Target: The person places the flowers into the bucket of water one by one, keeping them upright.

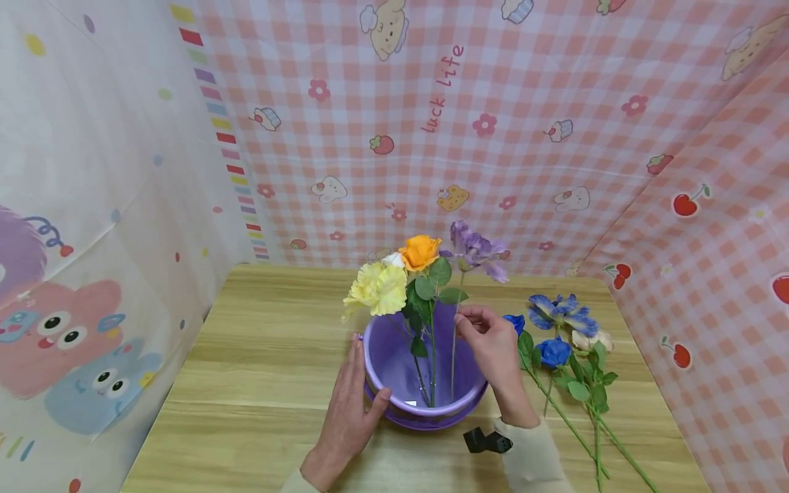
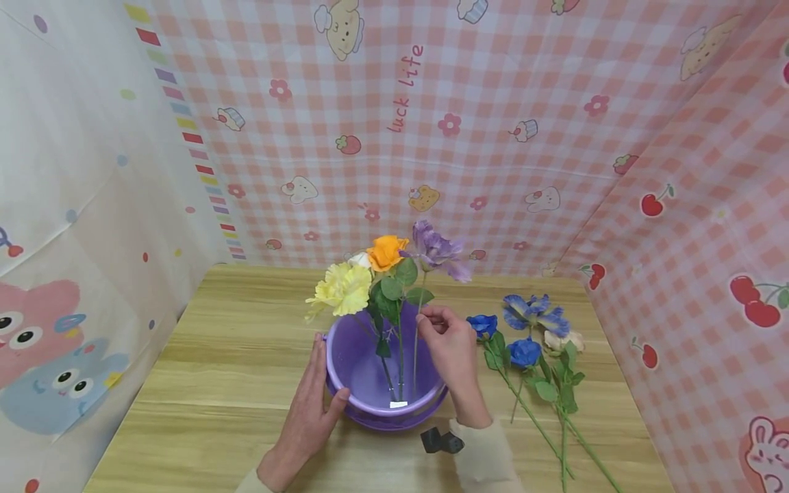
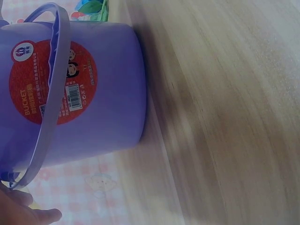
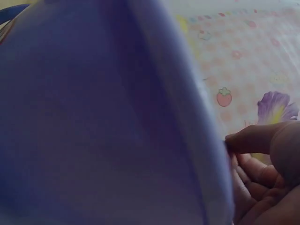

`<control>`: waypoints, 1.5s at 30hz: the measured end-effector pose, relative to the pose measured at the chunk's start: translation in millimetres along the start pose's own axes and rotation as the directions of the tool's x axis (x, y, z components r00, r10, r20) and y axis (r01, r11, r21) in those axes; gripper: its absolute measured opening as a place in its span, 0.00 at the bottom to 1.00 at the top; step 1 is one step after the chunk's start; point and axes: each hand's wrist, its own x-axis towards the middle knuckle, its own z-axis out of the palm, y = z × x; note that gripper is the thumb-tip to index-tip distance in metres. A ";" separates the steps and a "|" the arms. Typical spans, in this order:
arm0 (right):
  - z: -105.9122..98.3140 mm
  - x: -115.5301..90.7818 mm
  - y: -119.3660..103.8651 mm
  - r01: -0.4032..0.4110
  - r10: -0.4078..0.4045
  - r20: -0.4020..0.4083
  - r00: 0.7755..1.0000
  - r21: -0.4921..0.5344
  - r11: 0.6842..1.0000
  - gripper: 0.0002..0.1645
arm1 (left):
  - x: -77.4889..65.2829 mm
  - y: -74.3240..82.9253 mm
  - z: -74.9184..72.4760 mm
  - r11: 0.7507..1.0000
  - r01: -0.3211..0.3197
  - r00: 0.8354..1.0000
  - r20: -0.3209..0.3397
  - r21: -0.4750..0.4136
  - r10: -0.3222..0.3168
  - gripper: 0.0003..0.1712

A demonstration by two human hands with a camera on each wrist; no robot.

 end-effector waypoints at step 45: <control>-13.6 -18.5 25.8 0.202 -0.200 0.036 0.979 -0.065 0.977 0.11 | -1.1 -2.2 3.4 1.000 -0.006 1.000 -0.012 -0.007 0.006 0.49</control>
